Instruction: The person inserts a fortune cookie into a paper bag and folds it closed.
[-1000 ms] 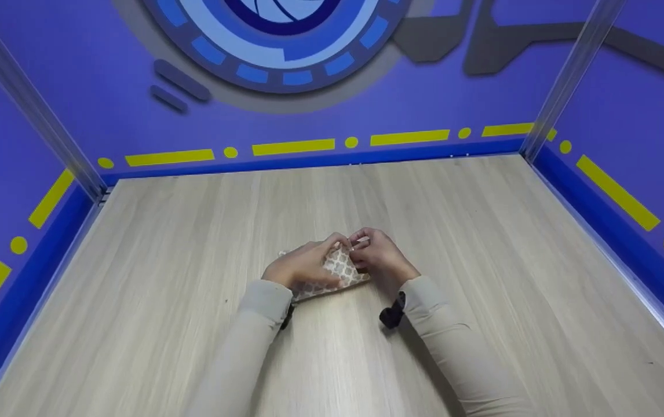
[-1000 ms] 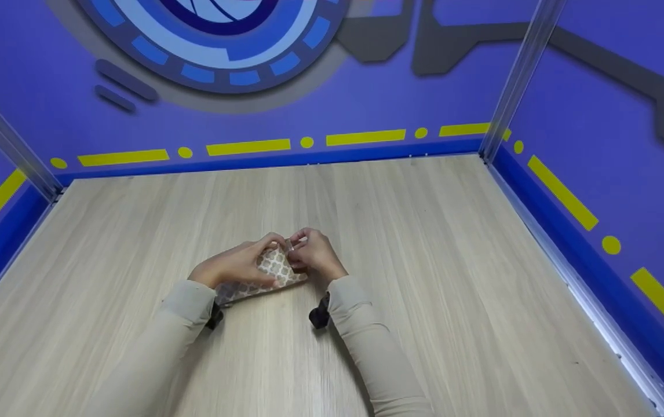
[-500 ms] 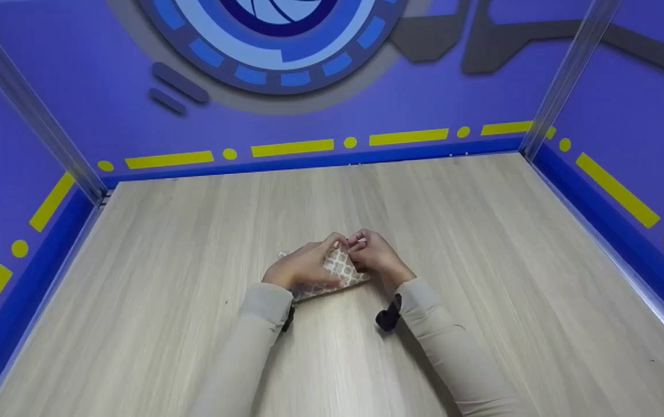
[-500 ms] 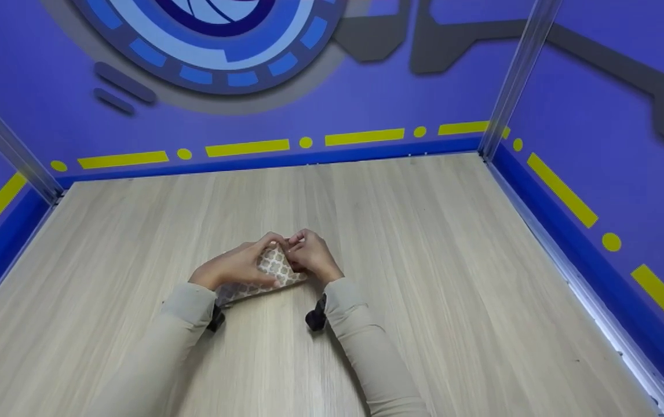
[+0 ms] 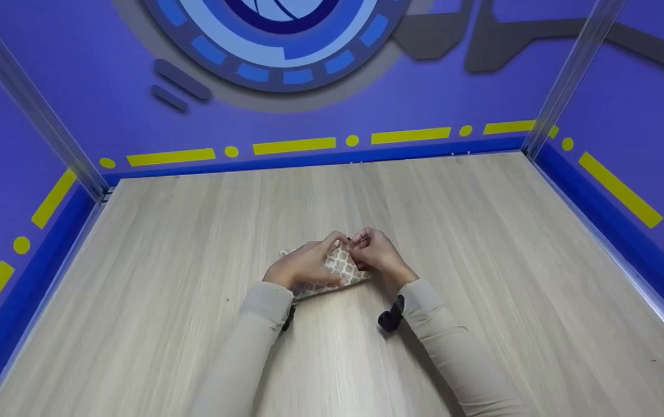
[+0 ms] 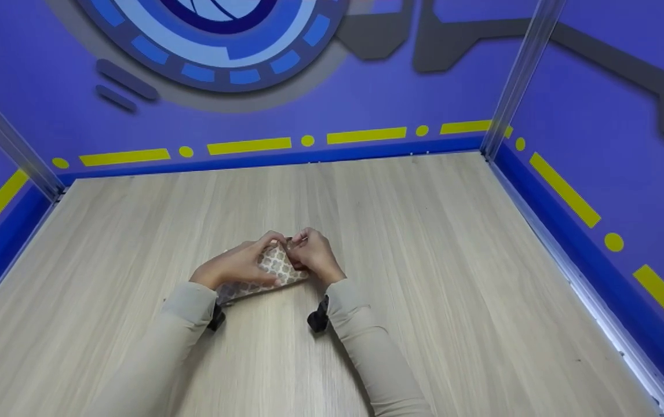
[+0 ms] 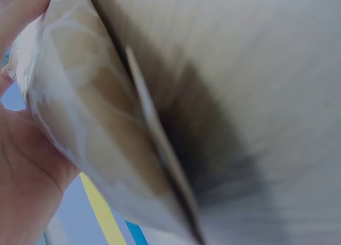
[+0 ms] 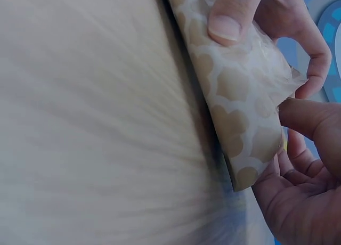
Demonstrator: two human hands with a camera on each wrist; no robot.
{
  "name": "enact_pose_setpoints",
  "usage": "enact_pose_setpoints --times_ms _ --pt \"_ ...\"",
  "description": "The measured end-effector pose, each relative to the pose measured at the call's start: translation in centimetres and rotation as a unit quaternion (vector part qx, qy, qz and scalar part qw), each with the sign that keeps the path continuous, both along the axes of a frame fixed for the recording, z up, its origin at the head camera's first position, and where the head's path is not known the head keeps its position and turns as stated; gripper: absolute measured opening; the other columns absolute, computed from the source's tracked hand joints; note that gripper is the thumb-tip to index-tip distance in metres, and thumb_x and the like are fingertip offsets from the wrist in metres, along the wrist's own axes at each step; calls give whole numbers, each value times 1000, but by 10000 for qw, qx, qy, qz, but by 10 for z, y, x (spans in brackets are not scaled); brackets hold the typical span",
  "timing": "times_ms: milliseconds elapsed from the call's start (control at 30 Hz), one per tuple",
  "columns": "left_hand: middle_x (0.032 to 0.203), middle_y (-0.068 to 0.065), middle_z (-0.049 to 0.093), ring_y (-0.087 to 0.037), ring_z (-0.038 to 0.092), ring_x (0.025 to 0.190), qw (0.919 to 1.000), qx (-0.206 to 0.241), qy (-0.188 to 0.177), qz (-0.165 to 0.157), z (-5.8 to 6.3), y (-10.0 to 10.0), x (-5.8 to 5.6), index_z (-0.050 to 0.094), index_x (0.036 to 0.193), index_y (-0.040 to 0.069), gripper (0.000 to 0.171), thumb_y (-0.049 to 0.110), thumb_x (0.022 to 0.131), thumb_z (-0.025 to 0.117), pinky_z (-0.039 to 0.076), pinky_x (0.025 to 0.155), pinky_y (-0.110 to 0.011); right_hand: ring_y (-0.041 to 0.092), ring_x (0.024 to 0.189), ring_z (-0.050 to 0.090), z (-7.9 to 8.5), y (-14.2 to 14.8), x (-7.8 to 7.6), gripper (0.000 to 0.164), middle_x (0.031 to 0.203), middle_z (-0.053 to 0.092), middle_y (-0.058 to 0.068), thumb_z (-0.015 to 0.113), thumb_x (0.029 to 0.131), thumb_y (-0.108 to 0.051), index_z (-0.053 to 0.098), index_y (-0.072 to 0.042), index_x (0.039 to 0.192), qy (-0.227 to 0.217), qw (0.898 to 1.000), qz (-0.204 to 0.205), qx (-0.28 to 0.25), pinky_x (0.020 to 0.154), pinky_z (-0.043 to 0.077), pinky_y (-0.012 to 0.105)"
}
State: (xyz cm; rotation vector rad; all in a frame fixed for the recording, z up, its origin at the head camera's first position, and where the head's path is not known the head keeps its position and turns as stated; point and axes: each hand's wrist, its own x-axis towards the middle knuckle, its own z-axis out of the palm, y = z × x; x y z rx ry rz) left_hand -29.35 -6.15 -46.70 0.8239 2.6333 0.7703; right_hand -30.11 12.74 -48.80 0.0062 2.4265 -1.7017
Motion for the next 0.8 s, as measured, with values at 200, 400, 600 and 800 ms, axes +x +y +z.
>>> enact_pose_setpoints --times_ms 200,400,600,800 --pt "123 -9 61 -22 60 103 10000 -6 38 11 0 0 -1 36 134 35 74 32 73 78 49 86 -41 10 59 62 2 4 0 14 77 63 5 63 85 1 57 2 98 -139 9989 -18 -457 57 55 24" --pt "121 -7 61 -20 59 100 10000 39 39 3 0 -1 -2 36 135 34 75 31 73 78 49 84 -39 13 68 68 5 12 -1 37 91 70 19 43 102 -11 43 11 131 -512 9909 399 -1177 68 57 28" --pt "125 -8 60 -21 59 107 9999 76 72 -73 -1 -1 -1 36 137 30 75 28 74 77 48 88 -39 22 89 69 9 15 2 57 119 60 33 30 106 -32 20 3 149 -905 9877 597 -1128 82 56 34" --pt "131 -7 58 -22 58 111 9998 160 -18 -66 -3 0 0 36 138 31 77 27 74 78 48 90 -40 30 106 65 7 12 4 65 126 57 31 29 104 -44 15 -3 153 -1163 9842 447 -1258 90 53 37"
